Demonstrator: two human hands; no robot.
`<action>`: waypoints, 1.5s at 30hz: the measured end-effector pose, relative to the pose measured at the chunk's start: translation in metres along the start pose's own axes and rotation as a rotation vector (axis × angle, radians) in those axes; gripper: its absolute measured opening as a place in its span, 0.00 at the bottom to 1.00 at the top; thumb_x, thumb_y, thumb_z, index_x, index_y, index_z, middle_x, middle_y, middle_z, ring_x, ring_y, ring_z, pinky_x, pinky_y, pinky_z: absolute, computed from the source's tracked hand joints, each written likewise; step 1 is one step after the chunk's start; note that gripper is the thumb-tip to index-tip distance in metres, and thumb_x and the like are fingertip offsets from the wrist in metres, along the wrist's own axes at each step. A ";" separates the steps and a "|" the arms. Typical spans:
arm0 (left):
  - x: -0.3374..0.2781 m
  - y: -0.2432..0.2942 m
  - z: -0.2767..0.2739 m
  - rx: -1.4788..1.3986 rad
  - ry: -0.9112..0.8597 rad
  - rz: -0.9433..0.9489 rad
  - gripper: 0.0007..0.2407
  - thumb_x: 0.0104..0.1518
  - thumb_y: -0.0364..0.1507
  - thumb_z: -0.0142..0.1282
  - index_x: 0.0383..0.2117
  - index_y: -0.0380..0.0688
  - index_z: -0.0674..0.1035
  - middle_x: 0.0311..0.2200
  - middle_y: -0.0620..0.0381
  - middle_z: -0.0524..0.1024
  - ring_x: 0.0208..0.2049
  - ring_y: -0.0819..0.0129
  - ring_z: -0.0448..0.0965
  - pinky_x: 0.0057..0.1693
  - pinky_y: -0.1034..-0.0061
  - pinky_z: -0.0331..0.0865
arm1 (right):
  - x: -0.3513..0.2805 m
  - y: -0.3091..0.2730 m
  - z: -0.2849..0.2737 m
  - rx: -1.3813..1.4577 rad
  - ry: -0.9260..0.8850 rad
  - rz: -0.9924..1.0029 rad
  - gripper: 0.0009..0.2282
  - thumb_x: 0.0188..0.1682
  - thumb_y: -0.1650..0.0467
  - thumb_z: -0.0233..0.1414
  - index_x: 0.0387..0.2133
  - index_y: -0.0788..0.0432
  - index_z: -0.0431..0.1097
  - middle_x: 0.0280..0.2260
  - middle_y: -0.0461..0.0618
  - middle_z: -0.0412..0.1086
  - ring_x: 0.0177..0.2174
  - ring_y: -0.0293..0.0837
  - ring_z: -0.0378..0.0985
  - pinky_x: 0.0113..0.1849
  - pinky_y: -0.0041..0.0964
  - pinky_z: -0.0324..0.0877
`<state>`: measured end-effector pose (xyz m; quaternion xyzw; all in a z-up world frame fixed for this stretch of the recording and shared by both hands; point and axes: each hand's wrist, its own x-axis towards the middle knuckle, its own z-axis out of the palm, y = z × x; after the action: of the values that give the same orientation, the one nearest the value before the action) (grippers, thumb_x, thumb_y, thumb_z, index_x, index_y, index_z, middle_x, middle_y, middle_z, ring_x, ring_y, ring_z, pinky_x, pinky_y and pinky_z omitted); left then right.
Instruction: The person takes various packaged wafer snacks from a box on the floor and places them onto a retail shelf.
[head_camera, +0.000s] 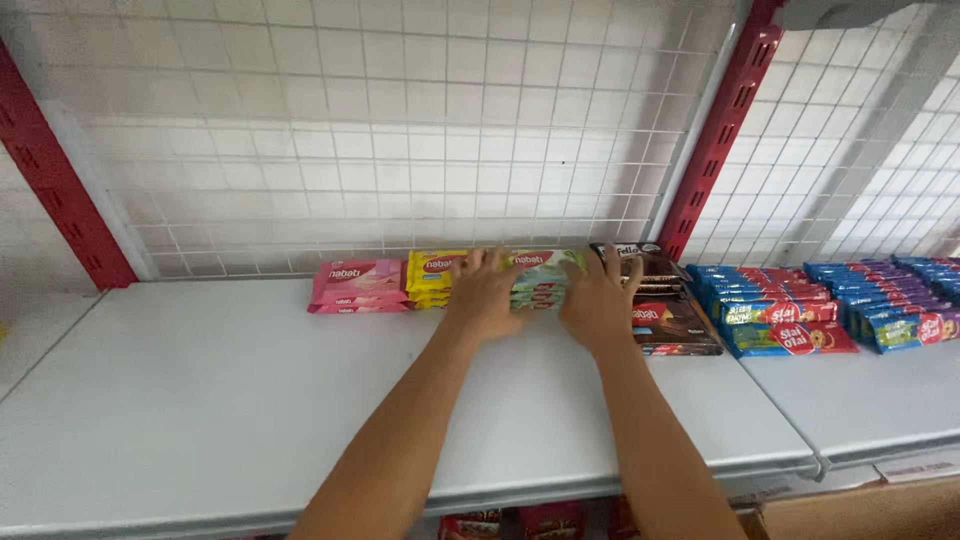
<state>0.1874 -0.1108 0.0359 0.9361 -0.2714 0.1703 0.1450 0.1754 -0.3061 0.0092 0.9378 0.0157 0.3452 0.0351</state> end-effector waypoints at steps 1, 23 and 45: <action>0.001 -0.001 0.002 -0.002 -0.004 0.001 0.26 0.52 0.47 0.55 0.57 0.52 0.76 0.60 0.52 0.64 0.62 0.51 0.59 0.64 0.42 0.54 | 0.001 0.001 0.009 -0.001 -0.004 0.002 0.15 0.49 0.70 0.49 0.49 0.43 0.74 0.56 0.48 0.68 0.65 0.58 0.56 0.61 0.73 0.42; -0.411 -0.029 -0.053 -0.752 0.570 -0.302 0.06 0.56 0.29 0.57 0.32 0.48 0.87 0.15 0.69 0.76 0.14 0.85 0.67 0.23 0.85 0.61 | -0.212 -0.222 -0.158 1.293 0.130 -0.582 0.05 0.50 0.77 0.50 0.33 0.63 0.74 0.29 0.52 0.76 0.25 0.47 0.73 0.31 0.40 0.69; -0.811 -0.062 -0.029 -0.695 0.685 -1.535 0.09 0.58 0.29 0.53 0.33 0.44 0.87 0.24 0.59 0.86 0.26 0.75 0.87 0.38 0.80 0.75 | -0.440 -0.519 -0.002 1.613 -0.919 -0.399 0.05 0.50 0.71 0.55 0.34 0.57 0.79 0.33 0.45 0.81 0.34 0.36 0.80 0.40 0.29 0.72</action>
<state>-0.4292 0.3224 -0.2715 0.6613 0.4485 0.2045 0.5654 -0.1630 0.1874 -0.3135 0.7035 0.3937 -0.1848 -0.5621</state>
